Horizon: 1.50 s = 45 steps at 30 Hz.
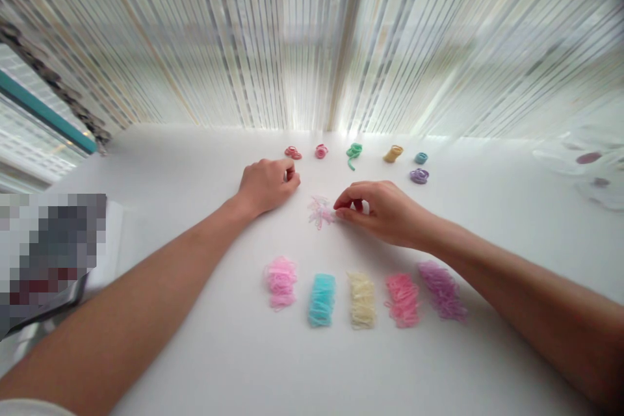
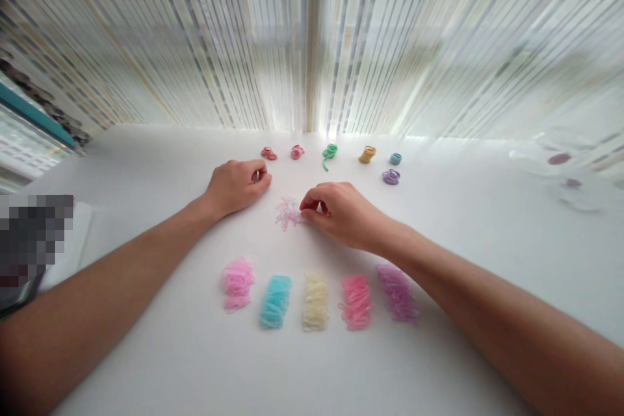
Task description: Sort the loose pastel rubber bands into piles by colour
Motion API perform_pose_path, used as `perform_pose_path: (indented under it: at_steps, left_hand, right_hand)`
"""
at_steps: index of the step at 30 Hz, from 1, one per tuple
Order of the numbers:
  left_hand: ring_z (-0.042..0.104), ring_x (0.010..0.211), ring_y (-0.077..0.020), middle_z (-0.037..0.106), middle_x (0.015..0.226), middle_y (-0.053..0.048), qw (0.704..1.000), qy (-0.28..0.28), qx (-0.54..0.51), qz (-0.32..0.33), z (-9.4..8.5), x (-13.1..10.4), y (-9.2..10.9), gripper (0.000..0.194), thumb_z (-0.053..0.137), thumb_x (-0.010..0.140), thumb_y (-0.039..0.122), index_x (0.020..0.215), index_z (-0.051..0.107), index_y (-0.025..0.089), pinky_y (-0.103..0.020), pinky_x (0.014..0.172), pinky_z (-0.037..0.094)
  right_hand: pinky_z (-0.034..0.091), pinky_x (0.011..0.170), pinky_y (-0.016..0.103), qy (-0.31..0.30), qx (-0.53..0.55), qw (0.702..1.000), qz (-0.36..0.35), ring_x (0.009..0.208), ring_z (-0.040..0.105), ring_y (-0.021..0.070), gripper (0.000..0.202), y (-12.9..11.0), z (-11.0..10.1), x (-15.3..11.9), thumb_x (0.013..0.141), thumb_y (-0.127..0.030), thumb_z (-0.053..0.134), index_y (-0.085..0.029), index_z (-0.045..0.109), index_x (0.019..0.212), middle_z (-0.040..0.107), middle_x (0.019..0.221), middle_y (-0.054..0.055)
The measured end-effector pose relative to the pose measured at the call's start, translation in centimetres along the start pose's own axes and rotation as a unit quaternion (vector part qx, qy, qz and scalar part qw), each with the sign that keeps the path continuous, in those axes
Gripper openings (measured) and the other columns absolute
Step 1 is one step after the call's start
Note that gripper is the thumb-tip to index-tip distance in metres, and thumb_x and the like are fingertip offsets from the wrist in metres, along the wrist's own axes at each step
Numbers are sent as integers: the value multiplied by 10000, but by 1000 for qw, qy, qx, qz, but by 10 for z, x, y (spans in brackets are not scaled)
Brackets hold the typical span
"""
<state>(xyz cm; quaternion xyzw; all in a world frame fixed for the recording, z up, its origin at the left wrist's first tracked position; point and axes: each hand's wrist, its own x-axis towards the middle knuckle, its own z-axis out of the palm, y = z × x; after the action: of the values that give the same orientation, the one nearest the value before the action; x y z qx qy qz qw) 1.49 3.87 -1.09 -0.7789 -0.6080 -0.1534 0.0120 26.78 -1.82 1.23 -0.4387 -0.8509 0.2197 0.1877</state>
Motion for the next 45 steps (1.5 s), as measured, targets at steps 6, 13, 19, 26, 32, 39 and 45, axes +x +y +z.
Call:
perform_pose_path:
  at_steps: [6,13,19,26,32,39,45]
  left_hand:
    - [737,870,-296,793,893,-65,1000,1,8,1,1,0,0,279,511,946,411,909,730,244,-397,784,499]
    - [739,881,-299,793,905,-71,1000,-5,5,1,-1,0,1,280,514,951,415,925,739,249,-397,801,510]
    - [740,889,-292,794,902,-73,1000,-5,0,0,-2,-1,1,276,521,954,401,931,750,249,-394,824,521]
    - [736,889,-291,791,900,-71,1000,-6,-3,-2,-1,-1,1,270,523,950,401,927,744,248,-394,825,516]
    - [729,877,-295,780,872,-71,1000,-9,-3,-3,-2,-1,1,265,524,946,403,903,730,242,-397,810,508]
    - [725,875,-293,772,853,-69,1000,-6,-9,-3,-2,-1,2,252,531,942,393,891,728,244,-405,825,508]
    - [728,886,-299,782,872,-76,1000,0,-4,-3,-1,-1,2,262,537,946,400,902,738,238,-406,823,510]
  right_hand:
    - [456,692,272,5,29,1000,6,708,637,144,98,1,7,3,921,-190,712,-170,808,922,763,838,37]
    - [452,692,265,3,12,1000,11,699,617,138,120,-5,7,4,915,-179,679,-155,797,904,750,829,44]
    - [448,680,266,1,16,1000,15,692,617,140,124,-5,4,3,911,-188,669,-161,789,894,759,818,39]
    - [437,670,276,-10,-13,1000,13,690,628,146,173,-6,-9,1,932,-221,645,-163,801,884,756,790,44]
    - [423,641,289,4,-30,999,24,647,607,144,189,-4,-19,-1,927,-260,648,-180,802,851,751,750,34]
    - [439,641,299,-3,-25,999,39,678,623,157,214,-8,-27,-6,938,-333,652,-195,798,866,751,768,33]
    - [453,638,295,-38,2,999,2,675,628,157,195,-22,-30,-12,933,-307,652,-202,795,851,756,765,31]
